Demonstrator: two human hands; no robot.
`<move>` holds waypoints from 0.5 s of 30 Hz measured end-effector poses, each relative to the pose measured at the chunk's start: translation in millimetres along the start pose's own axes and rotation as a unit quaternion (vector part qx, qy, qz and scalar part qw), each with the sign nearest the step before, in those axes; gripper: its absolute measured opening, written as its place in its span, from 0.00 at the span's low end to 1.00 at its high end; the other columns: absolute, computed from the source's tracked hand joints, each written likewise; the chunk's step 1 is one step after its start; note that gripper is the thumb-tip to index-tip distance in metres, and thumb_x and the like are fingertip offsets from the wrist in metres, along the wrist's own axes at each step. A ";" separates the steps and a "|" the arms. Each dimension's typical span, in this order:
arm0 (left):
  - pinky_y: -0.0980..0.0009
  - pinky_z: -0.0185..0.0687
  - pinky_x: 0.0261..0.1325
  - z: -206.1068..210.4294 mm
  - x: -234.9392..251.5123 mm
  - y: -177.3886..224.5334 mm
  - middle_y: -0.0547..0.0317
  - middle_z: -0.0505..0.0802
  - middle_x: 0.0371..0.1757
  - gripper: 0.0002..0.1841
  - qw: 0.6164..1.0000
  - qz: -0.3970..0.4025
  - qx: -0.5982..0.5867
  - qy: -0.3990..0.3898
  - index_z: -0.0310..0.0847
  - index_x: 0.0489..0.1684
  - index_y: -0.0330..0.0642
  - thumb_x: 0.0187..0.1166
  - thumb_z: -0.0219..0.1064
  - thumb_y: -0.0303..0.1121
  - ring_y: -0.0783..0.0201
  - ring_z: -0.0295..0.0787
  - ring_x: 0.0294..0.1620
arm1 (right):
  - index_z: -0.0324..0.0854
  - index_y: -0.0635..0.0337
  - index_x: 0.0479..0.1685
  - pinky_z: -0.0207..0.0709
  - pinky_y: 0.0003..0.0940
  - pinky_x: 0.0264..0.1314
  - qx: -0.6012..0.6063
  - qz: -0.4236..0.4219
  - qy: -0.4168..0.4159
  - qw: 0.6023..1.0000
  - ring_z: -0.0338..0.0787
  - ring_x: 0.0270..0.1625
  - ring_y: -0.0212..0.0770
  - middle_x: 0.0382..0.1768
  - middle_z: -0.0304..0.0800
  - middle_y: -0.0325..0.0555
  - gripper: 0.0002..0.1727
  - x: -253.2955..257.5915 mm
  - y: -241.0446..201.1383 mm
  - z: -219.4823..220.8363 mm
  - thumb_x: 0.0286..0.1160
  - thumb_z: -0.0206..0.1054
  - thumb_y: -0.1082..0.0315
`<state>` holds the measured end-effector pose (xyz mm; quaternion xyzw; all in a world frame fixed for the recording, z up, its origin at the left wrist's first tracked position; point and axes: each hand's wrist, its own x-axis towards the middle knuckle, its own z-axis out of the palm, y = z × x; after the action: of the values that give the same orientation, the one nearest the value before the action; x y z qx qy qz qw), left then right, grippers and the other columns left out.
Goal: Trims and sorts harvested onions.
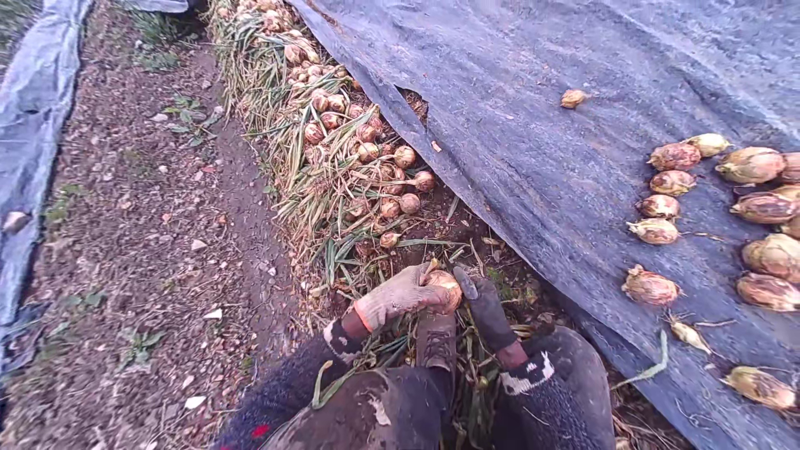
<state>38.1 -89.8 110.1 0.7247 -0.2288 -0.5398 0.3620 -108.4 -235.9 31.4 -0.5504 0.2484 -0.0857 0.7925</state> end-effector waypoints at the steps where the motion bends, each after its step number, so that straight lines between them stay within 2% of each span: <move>1: 0.61 0.91 0.52 4.5 -0.7 -2.6 0.61 0.96 0.46 0.36 1.000 0.001 0.010 0.012 0.83 0.65 0.49 0.62 0.80 0.62 0.66 0.93 0.45 | 0.90 0.59 0.58 0.88 0.37 0.61 0.000 -0.001 -0.009 1.000 0.94 0.53 0.36 0.50 0.96 0.44 0.23 0.4 2.9 -1.2 0.86 0.62 0.48; 2: 0.61 0.91 0.55 6.8 -1.6 -6.2 0.64 0.95 0.49 0.35 0.999 0.012 0.038 0.024 0.82 0.66 0.52 0.61 0.82 0.59 0.68 0.93 0.48 | 0.89 0.58 0.60 0.87 0.37 0.65 -0.001 -0.003 -0.025 1.000 0.93 0.57 0.37 0.54 0.96 0.45 0.23 1.5 6.7 -3.7 0.86 0.62 0.49; 3: 0.62 0.91 0.58 10.0 -3.0 -9.9 0.66 0.94 0.53 0.37 0.995 0.030 0.077 0.047 0.80 0.70 0.56 0.59 0.85 0.56 0.70 0.92 0.52 | 0.89 0.58 0.62 0.87 0.37 0.65 -0.002 0.004 -0.040 0.999 0.93 0.57 0.36 0.56 0.95 0.45 0.23 2.6 9.4 -6.4 0.85 0.63 0.50; 4: 0.62 0.91 0.60 15.8 -4.3 -12.7 0.67 0.93 0.59 0.41 0.988 0.049 0.122 0.084 0.77 0.74 0.58 0.55 0.87 0.54 0.72 0.91 0.55 | 0.88 0.56 0.65 0.88 0.34 0.57 -0.006 0.022 -0.046 0.999 0.93 0.50 0.34 0.52 0.96 0.43 0.23 3.3 10.5 -8.4 0.85 0.64 0.49; 5: 0.62 0.89 0.64 22.2 -3.9 -15.4 0.66 0.88 0.66 0.46 0.976 0.061 0.171 0.118 0.74 0.79 0.58 0.52 0.87 0.54 0.72 0.88 0.60 | 0.87 0.55 0.66 0.86 0.32 0.40 0.001 0.043 -0.041 0.998 0.89 0.36 0.33 0.42 0.95 0.42 0.24 4.4 11.3 -8.4 0.85 0.64 0.48; 6: 0.61 0.89 0.65 28.3 -1.8 -18.4 0.63 0.85 0.70 0.49 0.963 0.064 0.212 0.152 0.72 0.81 0.57 0.50 0.87 0.56 0.70 0.87 0.63 | 0.86 0.54 0.67 0.81 0.31 0.30 0.015 0.058 -0.039 0.997 0.83 0.26 0.33 0.35 0.91 0.42 0.23 4.7 10.9 -7.7 0.86 0.62 0.48; 7: 0.59 0.89 0.65 32.4 1.3 -22.6 0.62 0.85 0.71 0.50 0.953 0.057 0.229 0.188 0.72 0.81 0.57 0.49 0.86 0.59 0.69 0.87 0.64 | 0.86 0.54 0.67 0.79 0.31 0.25 0.034 0.060 -0.039 0.997 0.80 0.22 0.34 0.30 0.89 0.42 0.23 2.7 8.8 -6.9 0.87 0.60 0.49; 9: 0.56 0.87 0.67 23.3 15.7 -36.4 0.59 0.88 0.68 0.49 0.948 0.008 0.169 0.269 0.73 0.80 0.50 0.52 0.84 0.59 0.66 0.88 0.64 | 0.88 0.58 0.59 0.79 0.32 0.20 0.104 0.019 -0.057 0.993 0.77 0.17 0.34 0.21 0.82 0.41 0.24 -9.7 -10.0 -1.3 0.88 0.58 0.48; 11: 0.59 0.89 0.64 -4.1 34.7 -62.2 0.56 0.92 0.61 0.44 0.940 -0.049 -0.021 0.338 0.73 0.78 0.44 0.60 0.83 0.56 0.64 0.91 0.59 | 0.89 0.58 0.55 0.78 0.31 0.21 0.141 -0.039 -0.065 0.987 0.77 0.17 0.31 0.19 0.79 0.36 0.22 -21.8 -32.3 4.3 0.87 0.60 0.49; 12: 0.61 0.90 0.58 -19.1 36.2 -68.4 0.53 0.93 0.57 0.39 0.926 -0.054 -0.144 0.346 0.75 0.75 0.41 0.64 0.83 0.49 0.62 0.92 0.55 | 0.89 0.58 0.55 0.79 0.30 0.21 0.128 -0.052 -0.027 0.990 0.78 0.18 0.31 0.19 0.80 0.37 0.20 -20.8 -32.0 8.2 0.88 0.59 0.52; 13: 0.60 0.91 0.47 -30.7 34.5 -67.1 0.48 0.93 0.52 0.35 0.909 -0.044 -0.240 0.337 0.75 0.72 0.38 0.66 0.83 0.41 0.58 0.93 0.46 | 0.89 0.57 0.58 0.82 0.31 0.24 0.072 -0.048 0.030 0.996 0.81 0.20 0.32 0.23 0.85 0.39 0.19 -14.7 -24.0 8.9 0.89 0.60 0.54; 14: 0.58 0.92 0.42 -37.6 31.7 -58.6 0.44 0.93 0.50 0.32 0.901 -0.026 -0.294 0.318 0.75 0.71 0.36 0.67 0.81 0.34 0.54 0.93 0.42 | 0.88 0.53 0.64 0.86 0.32 0.36 -0.035 -0.018 0.067 0.997 0.88 0.30 0.33 0.34 0.92 0.40 0.20 -6.1 -11.8 3.9 0.88 0.60 0.51; 15: 0.57 0.92 0.38 -39.3 30.9 -44.8 0.42 0.93 0.47 0.29 0.901 -0.009 -0.307 0.307 0.76 0.71 0.34 0.69 0.79 0.31 0.53 0.93 0.37 | 0.84 0.44 0.73 0.86 0.39 0.61 -0.149 0.029 0.049 0.987 0.92 0.53 0.32 0.55 0.94 0.38 0.25 2.2 0.0 -4.7 0.88 0.55 0.44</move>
<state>82.4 -72.8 62.6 0.7095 0.0770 -0.3377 0.6137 -108.8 -240.6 29.5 -0.6501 0.3125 -0.0517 0.6907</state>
